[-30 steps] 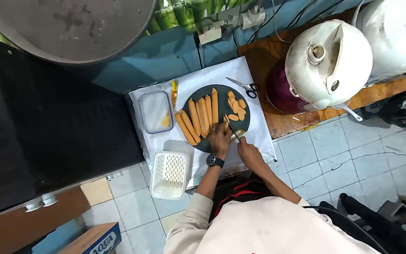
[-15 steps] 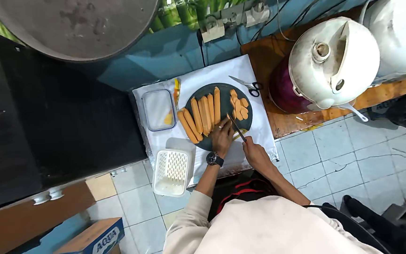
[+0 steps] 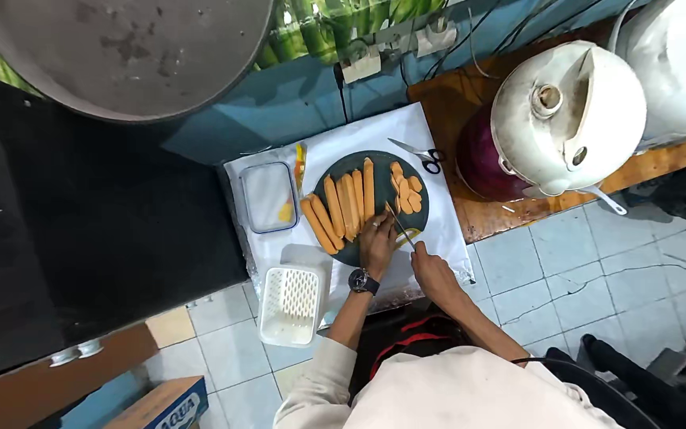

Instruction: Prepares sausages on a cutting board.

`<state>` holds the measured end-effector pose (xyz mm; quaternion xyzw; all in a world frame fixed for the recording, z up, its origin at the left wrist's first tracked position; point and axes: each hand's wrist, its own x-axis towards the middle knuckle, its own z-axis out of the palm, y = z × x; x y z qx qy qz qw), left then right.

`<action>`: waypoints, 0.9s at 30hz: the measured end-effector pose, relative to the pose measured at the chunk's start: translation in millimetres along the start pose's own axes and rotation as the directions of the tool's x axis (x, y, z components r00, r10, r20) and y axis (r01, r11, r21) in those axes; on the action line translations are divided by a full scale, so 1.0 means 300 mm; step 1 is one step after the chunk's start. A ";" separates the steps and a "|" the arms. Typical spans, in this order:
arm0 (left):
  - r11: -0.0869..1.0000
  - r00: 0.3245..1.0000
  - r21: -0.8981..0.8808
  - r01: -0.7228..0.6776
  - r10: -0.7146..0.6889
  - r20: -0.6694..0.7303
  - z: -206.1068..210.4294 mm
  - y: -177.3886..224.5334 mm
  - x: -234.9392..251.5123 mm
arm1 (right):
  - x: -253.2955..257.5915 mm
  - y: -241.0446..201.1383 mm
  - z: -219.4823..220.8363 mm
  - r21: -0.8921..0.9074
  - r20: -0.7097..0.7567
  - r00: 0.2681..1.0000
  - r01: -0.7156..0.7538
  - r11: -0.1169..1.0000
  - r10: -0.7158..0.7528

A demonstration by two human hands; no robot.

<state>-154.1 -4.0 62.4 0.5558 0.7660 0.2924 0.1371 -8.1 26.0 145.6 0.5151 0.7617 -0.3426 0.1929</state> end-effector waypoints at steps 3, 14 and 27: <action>1.000 1.000 -0.015 0.002 -0.002 -0.015 -0.006 0.007 0.001 | 0.070 -0.034 -0.009 0.041 0.026 0.999 -0.021 0.999 0.020; 0.989 0.990 -0.124 0.082 -0.095 -0.101 0.018 -0.016 -0.018 | 0.061 0.006 0.043 0.082 -0.046 0.999 -0.014 0.997 0.018; 0.997 0.996 -0.062 0.052 -0.056 -0.068 0.005 -0.001 -0.036 | -0.026 -0.002 0.050 0.014 -0.003 0.999 -0.036 0.999 0.036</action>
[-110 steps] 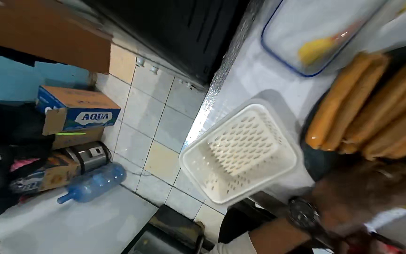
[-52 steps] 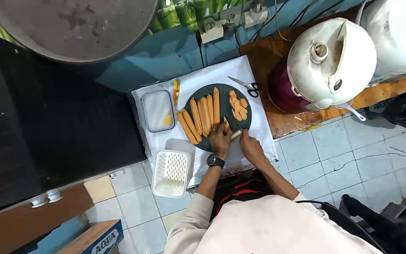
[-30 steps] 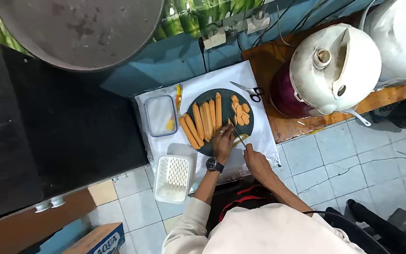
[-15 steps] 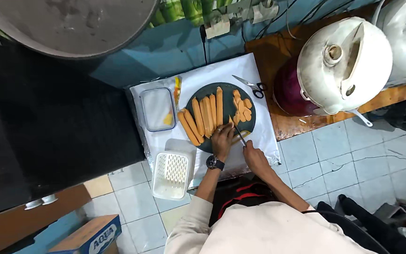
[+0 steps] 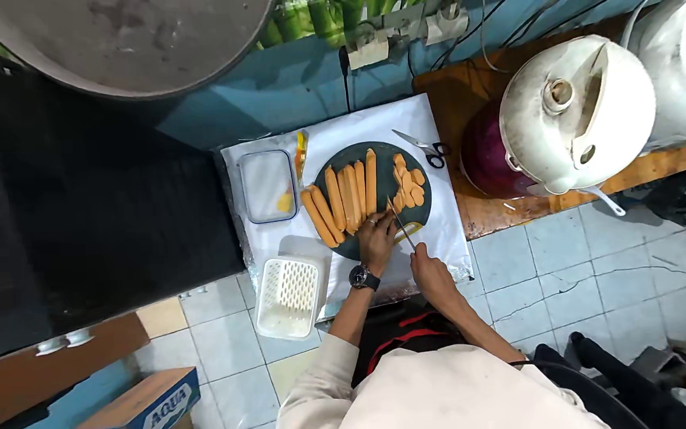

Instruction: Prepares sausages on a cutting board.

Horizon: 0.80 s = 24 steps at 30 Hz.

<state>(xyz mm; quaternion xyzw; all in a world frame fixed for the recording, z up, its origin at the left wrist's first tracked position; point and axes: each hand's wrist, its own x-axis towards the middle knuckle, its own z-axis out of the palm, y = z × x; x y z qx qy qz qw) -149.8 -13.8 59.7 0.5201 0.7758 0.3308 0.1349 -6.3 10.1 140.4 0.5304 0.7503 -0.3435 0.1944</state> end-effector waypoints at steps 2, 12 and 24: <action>1.000 1.000 -0.001 0.014 -0.014 0.000 0.006 0.003 0.003 | 0.025 -0.027 -0.008 -0.003 0.003 1.000 -0.024 1.000 0.024; 0.999 0.998 -0.053 0.008 -0.011 -0.056 0.025 -0.013 -0.006 | 0.075 -0.023 0.002 0.015 0.045 0.998 -0.052 0.999 0.051; 1.000 0.999 -0.028 0.002 -0.003 -0.036 0.023 -0.008 -0.002 | 0.117 -0.016 -0.013 0.106 -0.025 0.999 0.029 0.994 -0.027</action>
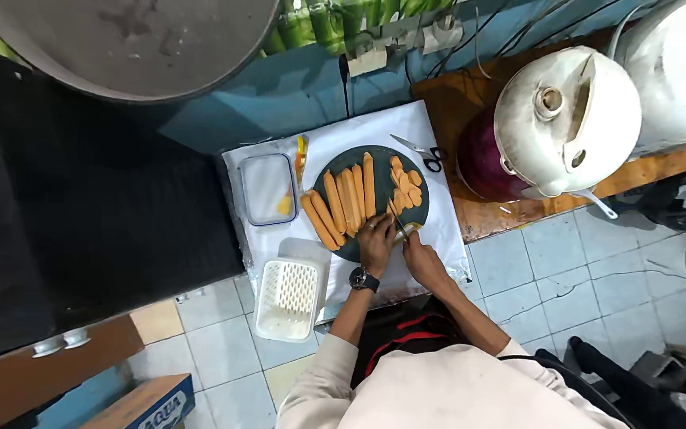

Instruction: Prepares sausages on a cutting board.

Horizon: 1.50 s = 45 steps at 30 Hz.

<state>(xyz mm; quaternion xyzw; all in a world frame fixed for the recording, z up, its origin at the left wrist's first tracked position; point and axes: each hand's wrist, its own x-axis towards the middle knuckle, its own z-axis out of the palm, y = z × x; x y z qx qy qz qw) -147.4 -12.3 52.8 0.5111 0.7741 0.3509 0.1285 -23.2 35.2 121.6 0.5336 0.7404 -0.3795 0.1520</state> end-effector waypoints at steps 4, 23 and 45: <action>0.998 0.997 0.066 -0.008 0.014 -0.079 0.054 0.002 0.048 | 0.044 -0.005 -0.037 0.002 -0.017 0.999 0.037 0.999 -0.037; 0.994 0.971 0.110 0.016 0.011 -0.238 0.128 -0.017 0.082 | 0.016 0.019 -0.059 -0.120 -0.016 0.999 -0.042 0.992 0.040; 0.996 0.998 -0.074 0.056 -0.053 0.038 0.033 0.039 -0.186 | -0.148 0.186 0.045 -0.111 0.066 0.997 0.048 0.993 -0.040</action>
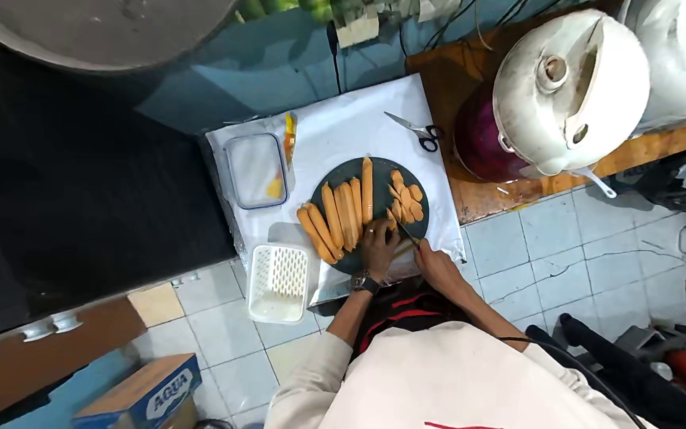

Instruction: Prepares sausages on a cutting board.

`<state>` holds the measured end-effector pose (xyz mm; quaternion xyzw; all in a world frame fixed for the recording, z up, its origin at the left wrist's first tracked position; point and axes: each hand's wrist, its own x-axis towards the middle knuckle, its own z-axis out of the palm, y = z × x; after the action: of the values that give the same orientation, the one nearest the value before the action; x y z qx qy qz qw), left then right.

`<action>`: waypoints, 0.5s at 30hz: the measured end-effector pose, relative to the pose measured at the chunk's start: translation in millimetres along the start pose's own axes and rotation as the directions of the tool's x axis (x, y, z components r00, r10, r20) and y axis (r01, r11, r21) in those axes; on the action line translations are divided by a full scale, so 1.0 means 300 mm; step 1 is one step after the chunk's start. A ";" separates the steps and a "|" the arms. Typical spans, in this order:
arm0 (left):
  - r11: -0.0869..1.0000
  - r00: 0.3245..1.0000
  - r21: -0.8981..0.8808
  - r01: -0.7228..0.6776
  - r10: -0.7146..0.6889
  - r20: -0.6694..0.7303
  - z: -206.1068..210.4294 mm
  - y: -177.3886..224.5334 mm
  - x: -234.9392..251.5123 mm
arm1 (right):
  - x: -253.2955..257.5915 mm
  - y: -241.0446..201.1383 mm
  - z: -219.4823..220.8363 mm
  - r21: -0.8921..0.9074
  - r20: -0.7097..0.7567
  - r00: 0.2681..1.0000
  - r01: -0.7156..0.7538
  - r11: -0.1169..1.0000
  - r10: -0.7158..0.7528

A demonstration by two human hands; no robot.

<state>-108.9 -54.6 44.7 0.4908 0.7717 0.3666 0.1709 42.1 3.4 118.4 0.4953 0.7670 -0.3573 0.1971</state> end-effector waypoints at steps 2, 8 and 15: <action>1.000 1.000 -0.010 -0.006 0.006 -0.021 -0.012 0.009 -0.045 | -0.007 0.007 0.009 -0.034 -0.026 1.000 0.010 0.999 -0.011; 1.000 0.992 0.007 0.020 -0.019 -0.126 0.018 -0.008 -0.045 | 0.043 0.038 -0.031 -0.093 -0.114 0.990 0.068 0.993 -0.078; 0.993 0.989 0.112 -0.038 0.054 -0.137 0.007 0.029 -0.087 | -0.024 0.044 -0.027 0.071 -0.122 0.983 0.148 0.986 -0.139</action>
<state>-89.9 -74.7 47.2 0.4902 0.7891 0.3613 0.0809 57.5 8.4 123.9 0.4664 0.7960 -0.3711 0.1057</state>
